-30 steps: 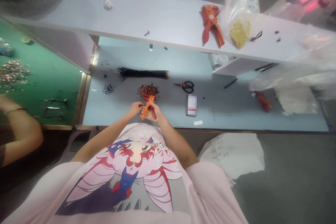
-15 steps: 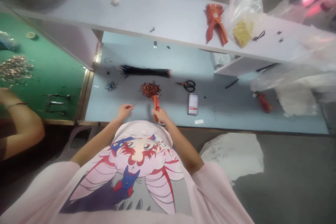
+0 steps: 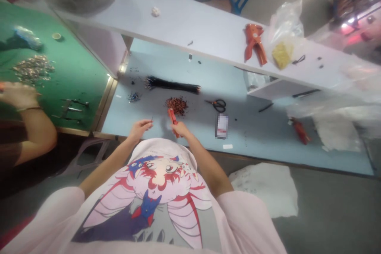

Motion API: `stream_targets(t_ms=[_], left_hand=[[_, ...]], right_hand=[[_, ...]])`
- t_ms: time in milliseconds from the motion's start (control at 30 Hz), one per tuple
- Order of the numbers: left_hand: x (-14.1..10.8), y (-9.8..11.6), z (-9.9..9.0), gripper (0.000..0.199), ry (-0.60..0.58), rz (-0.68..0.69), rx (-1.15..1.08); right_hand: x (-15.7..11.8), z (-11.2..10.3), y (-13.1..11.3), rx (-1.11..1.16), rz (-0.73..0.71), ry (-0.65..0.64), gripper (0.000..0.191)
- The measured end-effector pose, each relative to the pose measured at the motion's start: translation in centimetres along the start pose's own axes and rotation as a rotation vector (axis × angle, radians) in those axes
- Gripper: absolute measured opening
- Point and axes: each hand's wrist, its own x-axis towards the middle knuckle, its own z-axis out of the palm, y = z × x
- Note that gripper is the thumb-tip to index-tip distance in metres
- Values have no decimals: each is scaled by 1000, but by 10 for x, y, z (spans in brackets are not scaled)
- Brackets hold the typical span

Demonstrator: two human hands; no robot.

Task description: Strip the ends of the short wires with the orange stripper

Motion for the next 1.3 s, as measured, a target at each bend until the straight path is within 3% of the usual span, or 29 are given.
stream_targets(t_ms=[167, 267, 400, 500, 900, 1300], left_hand=[[-24, 32, 4, 31, -76, 140, 34], [-34, 50, 7, 22, -103, 361, 246], [-43, 69, 11, 17, -26, 730, 471], [-48, 77, 11, 16, -16, 865, 517], [-63, 84, 10, 15, -73, 690, 330], [-65, 79, 9, 16, -107, 639, 325]], right_hand=[[-72, -18, -9, 186, -102, -214, 35], [-106, -20, -10, 382, -208, -388, 37], [-125, -17, -11, 455, -277, -439, 33], [-131, -13, -13, 462, -300, -438, 34], [-137, -9, -16, 473, -299, -564, 36], [-138, -2, -17, 426, -299, -529, 29]])
